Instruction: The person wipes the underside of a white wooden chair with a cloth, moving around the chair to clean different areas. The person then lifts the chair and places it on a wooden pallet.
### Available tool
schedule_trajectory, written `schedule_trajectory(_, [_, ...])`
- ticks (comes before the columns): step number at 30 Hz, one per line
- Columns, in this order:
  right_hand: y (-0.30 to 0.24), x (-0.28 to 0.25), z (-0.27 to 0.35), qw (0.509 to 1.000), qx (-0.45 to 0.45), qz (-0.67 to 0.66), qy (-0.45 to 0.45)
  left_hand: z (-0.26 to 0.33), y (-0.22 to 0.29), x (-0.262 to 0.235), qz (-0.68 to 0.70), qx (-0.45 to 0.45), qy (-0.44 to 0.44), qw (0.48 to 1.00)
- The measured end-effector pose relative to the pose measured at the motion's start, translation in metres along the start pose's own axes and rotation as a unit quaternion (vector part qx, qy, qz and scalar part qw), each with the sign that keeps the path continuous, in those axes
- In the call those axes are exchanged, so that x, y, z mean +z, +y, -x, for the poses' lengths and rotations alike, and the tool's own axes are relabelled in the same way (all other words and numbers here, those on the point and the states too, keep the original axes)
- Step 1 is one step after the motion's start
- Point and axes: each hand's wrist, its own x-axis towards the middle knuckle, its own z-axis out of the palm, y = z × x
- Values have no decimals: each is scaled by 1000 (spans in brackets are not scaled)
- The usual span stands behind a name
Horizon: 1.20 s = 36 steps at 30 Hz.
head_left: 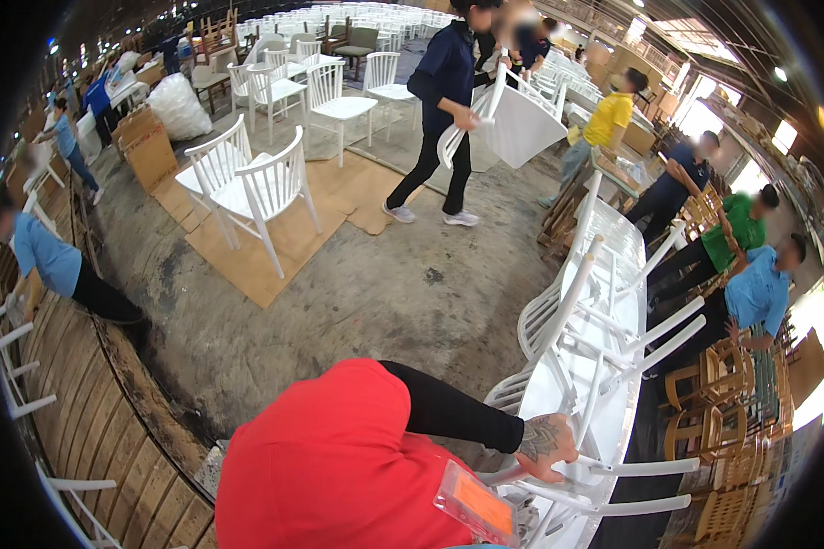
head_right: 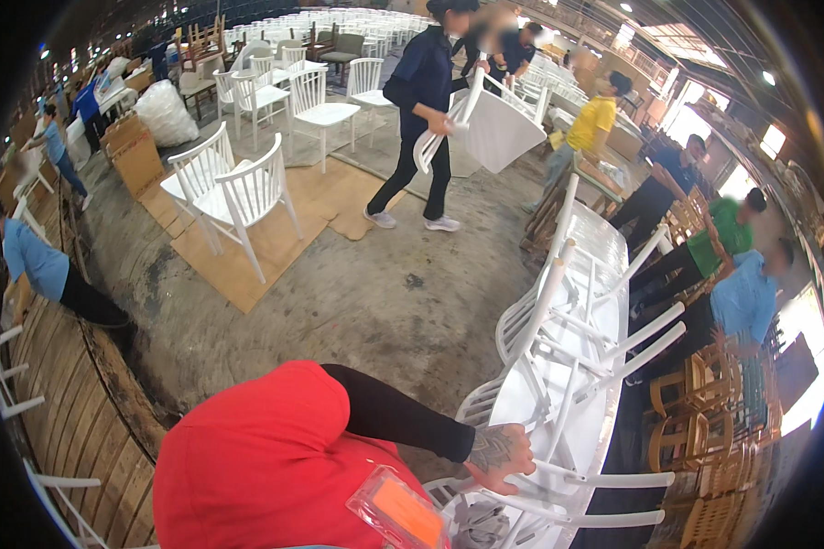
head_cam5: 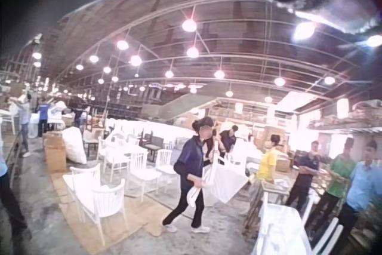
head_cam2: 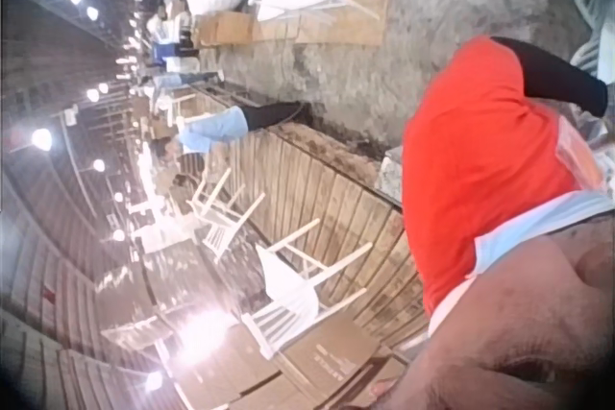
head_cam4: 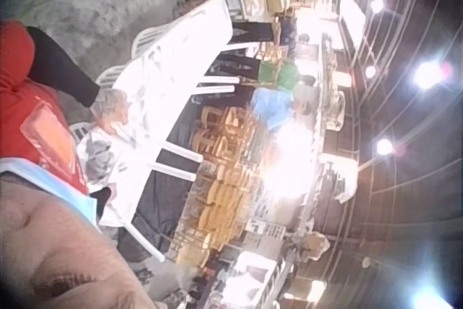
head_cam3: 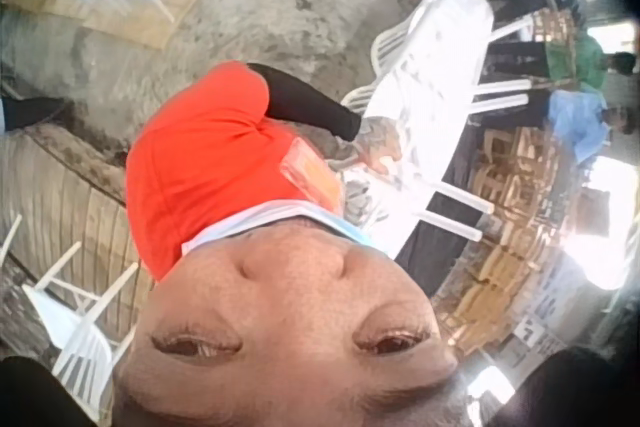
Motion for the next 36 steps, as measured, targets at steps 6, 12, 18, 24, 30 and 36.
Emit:
schedule_trajectory(6, [21, 2, 3, 1000, 20, -5, 4, 1, 0, -5, -10, -8, -21, 1000])
schedule_trajectory(12, [37, -1, 4, 999, 38, 0, 5, 3, -1, -3, -8, -8, -18, 1000])
schedule_trajectory(18, [55, -5, 2, 998, 54, -2, 10, -1, 1, -6, -9, 4, -23, 1000])
schedule_trajectory(24, [73, -9, -2, 998, 58, 0, 12, -3, 1, -5, -10, 0, -34, 999])
schedule_trajectory(30, [86, -3, 2, 998, 66, 4, 8, 0, 1, -9, -2, -13, -53, 999])
schedule_trajectory(36, [103, 0, -1, 988, -40, -5, 148, -6, -5, -21, 307, -22, 12, 951])
